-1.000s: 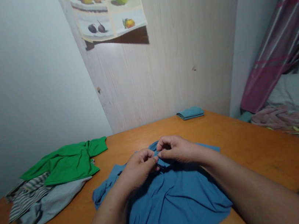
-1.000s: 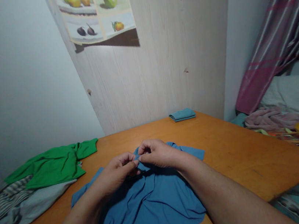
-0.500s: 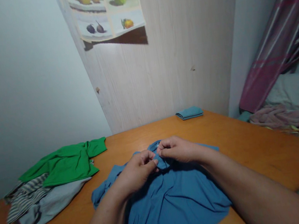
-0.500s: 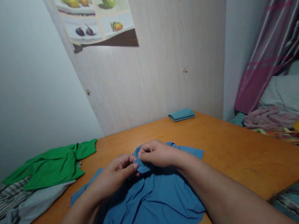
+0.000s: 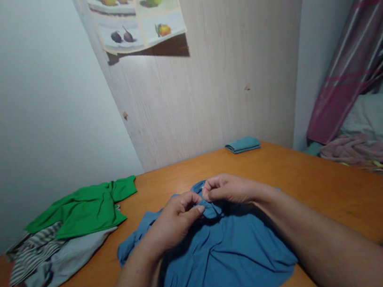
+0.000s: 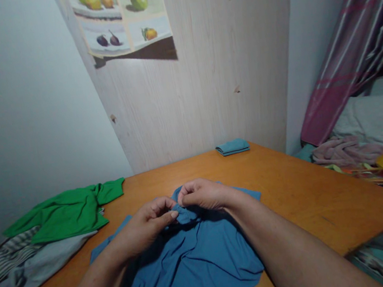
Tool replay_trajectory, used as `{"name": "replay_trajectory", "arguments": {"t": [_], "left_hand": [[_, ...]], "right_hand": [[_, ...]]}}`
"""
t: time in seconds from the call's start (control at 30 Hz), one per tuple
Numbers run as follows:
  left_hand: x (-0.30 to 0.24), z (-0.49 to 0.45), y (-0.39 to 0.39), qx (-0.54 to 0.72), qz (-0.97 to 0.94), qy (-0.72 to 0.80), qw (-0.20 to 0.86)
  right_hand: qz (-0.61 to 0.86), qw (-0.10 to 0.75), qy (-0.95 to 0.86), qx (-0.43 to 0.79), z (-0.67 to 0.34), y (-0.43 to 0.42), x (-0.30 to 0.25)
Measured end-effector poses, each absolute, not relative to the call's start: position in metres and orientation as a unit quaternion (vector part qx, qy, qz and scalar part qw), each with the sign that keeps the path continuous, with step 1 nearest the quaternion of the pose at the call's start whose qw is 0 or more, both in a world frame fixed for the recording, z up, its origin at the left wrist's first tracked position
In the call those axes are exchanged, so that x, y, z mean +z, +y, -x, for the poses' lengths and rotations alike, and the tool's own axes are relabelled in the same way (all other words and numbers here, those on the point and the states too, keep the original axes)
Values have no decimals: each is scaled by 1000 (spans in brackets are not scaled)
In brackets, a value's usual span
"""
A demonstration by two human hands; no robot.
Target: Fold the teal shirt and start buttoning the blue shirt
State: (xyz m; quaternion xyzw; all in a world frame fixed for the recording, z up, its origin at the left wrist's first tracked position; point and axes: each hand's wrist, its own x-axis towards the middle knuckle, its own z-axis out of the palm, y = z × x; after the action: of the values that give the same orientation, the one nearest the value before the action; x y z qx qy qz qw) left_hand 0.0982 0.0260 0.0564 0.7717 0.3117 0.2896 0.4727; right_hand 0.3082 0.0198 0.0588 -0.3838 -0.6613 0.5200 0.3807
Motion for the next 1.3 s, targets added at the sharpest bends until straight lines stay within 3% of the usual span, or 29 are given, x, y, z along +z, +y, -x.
{"name": "replay_trajectory", "arguments": {"t": [0.67,1.1,1.3], "left_hand": [[50,-109,24,351,-727,333,487],[53,-105,31,437,-610,368,549],[51,-106,32,451,-592,378,550]], "right_hand": [[419,380,-686,457,-309,29,53],[494,405,-741,208,-299,20,55],[438,410,-768,225,-303,27,48]]}}
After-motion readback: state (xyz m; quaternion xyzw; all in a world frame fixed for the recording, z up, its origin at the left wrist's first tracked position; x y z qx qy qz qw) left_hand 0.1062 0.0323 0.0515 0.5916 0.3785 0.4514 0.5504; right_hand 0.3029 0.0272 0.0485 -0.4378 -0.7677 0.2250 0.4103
